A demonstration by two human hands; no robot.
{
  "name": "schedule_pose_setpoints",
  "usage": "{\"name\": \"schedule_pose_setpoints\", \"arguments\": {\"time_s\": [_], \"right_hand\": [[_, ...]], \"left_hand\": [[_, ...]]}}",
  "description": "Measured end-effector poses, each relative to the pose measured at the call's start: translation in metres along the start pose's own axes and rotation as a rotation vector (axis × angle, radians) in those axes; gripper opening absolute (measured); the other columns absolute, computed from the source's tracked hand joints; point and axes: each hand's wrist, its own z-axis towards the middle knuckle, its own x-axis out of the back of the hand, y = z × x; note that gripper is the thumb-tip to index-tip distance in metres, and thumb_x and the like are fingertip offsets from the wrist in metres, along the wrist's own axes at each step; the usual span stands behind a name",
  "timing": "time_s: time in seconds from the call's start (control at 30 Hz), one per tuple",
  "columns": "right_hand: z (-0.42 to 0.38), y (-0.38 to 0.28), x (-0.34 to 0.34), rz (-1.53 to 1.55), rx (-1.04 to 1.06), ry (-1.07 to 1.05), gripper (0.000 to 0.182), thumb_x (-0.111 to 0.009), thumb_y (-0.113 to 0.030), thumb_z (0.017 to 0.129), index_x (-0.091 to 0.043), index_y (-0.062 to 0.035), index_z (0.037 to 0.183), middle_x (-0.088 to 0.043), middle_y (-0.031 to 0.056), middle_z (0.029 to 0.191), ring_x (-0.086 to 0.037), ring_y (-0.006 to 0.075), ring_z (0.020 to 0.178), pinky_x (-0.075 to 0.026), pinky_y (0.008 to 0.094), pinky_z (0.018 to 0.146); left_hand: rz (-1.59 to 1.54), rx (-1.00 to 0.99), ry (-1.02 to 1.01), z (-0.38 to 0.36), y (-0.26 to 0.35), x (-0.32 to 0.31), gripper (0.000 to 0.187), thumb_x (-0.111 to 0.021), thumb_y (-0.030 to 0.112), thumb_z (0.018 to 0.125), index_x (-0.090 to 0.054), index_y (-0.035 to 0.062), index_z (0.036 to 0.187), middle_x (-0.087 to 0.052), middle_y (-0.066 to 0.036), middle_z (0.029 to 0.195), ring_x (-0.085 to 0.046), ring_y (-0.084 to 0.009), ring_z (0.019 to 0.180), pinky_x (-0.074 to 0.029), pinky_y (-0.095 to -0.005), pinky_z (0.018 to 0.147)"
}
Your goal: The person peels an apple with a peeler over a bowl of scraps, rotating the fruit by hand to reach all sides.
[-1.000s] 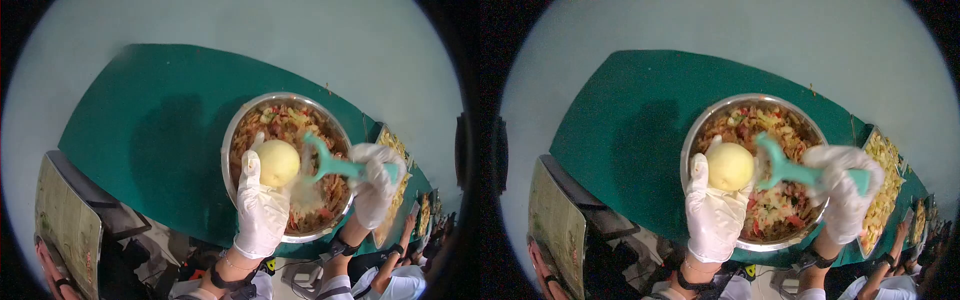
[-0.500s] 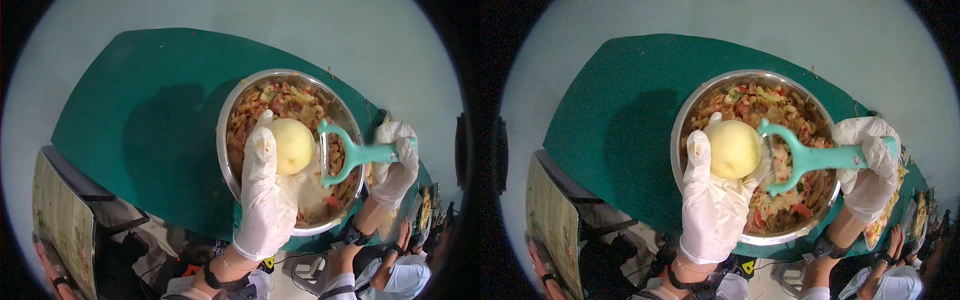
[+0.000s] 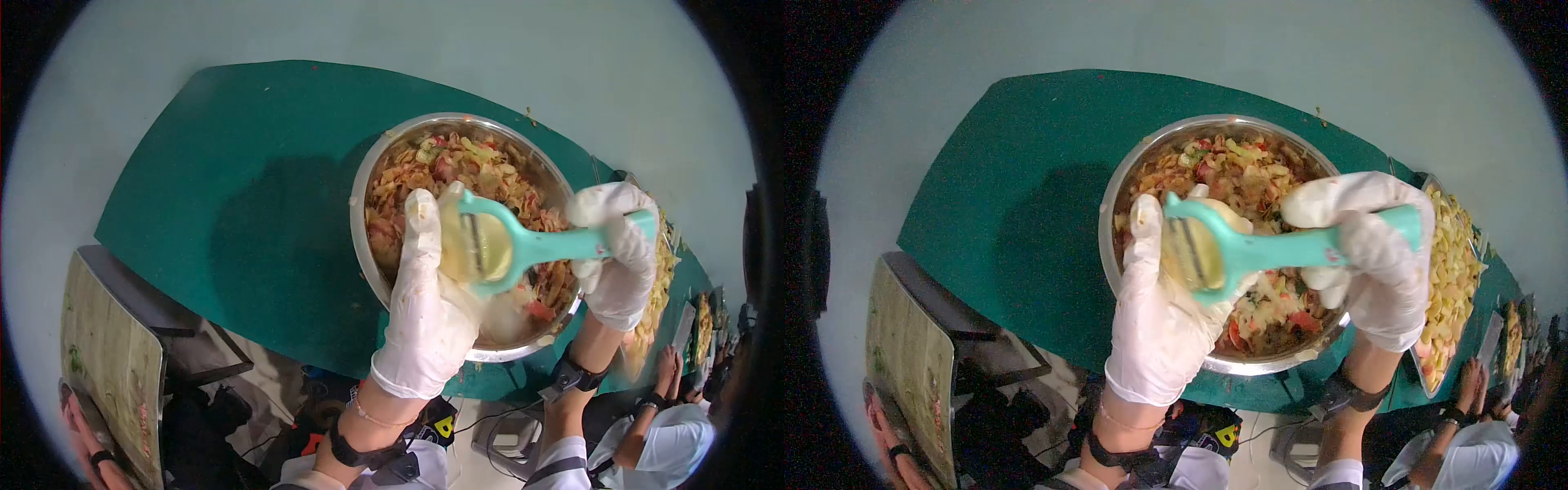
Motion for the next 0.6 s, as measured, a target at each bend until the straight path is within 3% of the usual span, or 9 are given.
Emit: {"name": "schedule_pose_setpoints", "arguments": {"time_s": [0.13,0.27,0.4,0.6], "right_hand": [[0.006,0.000,-0.006,-0.166,-0.072,0.024,0.021,-0.062,-0.016,0.081,-0.058,0.0031,0.074,-0.066,0.0195,0.086,-0.058,0.0119,0.047,-0.044,0.0196,0.037],[0.013,-0.002,0.024,-0.070,0.003,0.111,0.022,-0.059,-0.017,0.081,-0.059,0.0049,0.079,-0.066,0.0185,0.083,-0.053,0.0089,0.045,-0.037,0.0167,0.035],[0.008,-0.010,0.020,-0.001,0.094,0.210,0.021,-0.059,-0.016,0.081,-0.056,0.0041,0.078,-0.065,0.0197,0.084,-0.055,0.0095,0.046,-0.040,0.0166,0.035],[0.004,-0.002,-0.006,-0.028,0.051,0.161,0.017,-0.059,-0.014,0.080,-0.057,0.0026,0.077,-0.067,0.0193,0.086,-0.056,0.0101,0.046,-0.043,0.0175,0.036]], "left_hand": [[-0.023,0.021,-0.081,-0.003,-0.003,0.005,0.044,-0.050,0.039,0.095,-0.044,0.0118,0.129,-0.056,-0.008,0.120,-0.054,-0.0213,0.111,-0.045,-0.0440,0.094],[0.012,-0.019,-0.122,0.004,-0.002,0.005,0.052,-0.054,0.037,0.093,-0.038,0.0111,0.135,-0.049,-0.007,0.127,-0.049,-0.0204,0.116,-0.042,-0.0413,0.098],[0.004,-0.076,-0.151,0.000,-0.003,0.000,0.052,-0.053,0.032,0.094,-0.035,0.0122,0.138,-0.046,-0.008,0.131,-0.046,-0.0202,0.120,-0.040,-0.0415,0.100],[0.065,-0.090,-0.173,-0.001,-0.004,0.004,0.051,-0.050,0.029,0.096,-0.032,0.0143,0.141,-0.044,-0.007,0.132,-0.044,-0.0205,0.122,-0.036,-0.0417,0.103]]}}
